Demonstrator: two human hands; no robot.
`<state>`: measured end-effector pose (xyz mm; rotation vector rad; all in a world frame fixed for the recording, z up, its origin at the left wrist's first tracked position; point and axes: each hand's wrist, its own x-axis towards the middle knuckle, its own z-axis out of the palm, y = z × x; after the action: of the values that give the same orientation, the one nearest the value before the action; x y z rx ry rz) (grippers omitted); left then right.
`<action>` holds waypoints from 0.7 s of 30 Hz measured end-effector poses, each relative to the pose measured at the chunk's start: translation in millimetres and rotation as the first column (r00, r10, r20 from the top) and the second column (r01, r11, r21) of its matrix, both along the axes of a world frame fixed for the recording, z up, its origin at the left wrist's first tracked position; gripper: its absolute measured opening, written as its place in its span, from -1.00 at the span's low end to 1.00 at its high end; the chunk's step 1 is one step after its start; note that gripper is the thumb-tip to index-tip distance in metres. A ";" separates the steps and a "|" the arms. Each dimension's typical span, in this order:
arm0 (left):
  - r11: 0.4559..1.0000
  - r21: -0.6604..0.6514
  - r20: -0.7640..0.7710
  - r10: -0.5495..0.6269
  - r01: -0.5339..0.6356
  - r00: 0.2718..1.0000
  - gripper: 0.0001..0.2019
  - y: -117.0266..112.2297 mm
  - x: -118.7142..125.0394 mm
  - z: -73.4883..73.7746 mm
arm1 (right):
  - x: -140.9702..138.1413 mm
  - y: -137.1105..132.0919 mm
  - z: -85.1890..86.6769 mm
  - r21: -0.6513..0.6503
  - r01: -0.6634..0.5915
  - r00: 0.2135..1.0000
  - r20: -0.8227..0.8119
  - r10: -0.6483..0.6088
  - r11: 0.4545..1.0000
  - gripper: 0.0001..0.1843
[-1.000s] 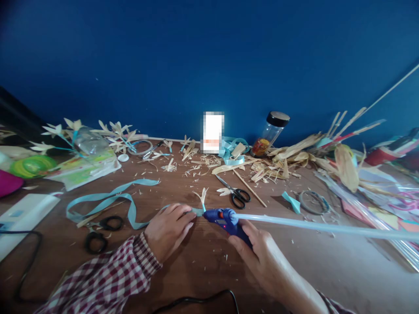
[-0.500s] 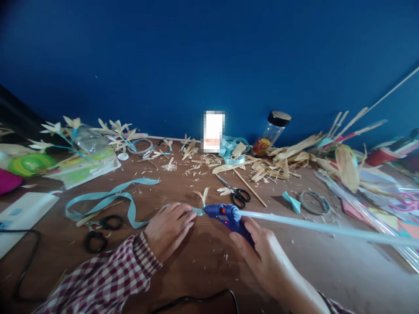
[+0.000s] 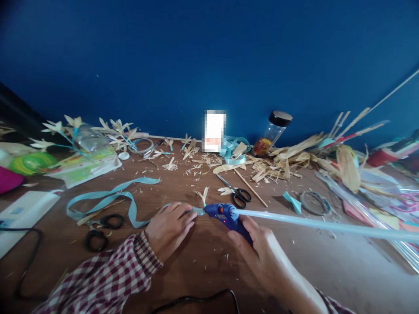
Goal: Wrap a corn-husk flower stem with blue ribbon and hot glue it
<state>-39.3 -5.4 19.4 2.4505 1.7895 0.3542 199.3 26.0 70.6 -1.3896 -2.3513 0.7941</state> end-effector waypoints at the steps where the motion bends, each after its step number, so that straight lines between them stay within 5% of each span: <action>1: 1.000 0.002 0.004 0.000 0.000 1.000 -0.79 0.0 -0.2 -0.5 | -0.4 -0.4 -0.4 -0.003 0.006 1.000 0.010 -0.006 1.000 -0.68; 7: 1.000 -0.004 -0.005 0.007 -0.007 1.000 -0.79 0.0 -0.4 -0.5 | -6.6 -1.2 -8.3 0.038 0.009 0.998 0.054 -0.011 0.999 -0.64; 21: 1.000 0.013 0.027 0.024 -0.025 0.999 -0.82 -1.2 1.0 -2.7 | -12.2 3.6 7.4 0.042 -0.049 0.999 0.021 0.048 0.998 -0.67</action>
<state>-38.3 -6.5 16.8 2.4230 1.8138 0.4001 187.0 29.6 78.0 -1.3344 -2.4107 0.7424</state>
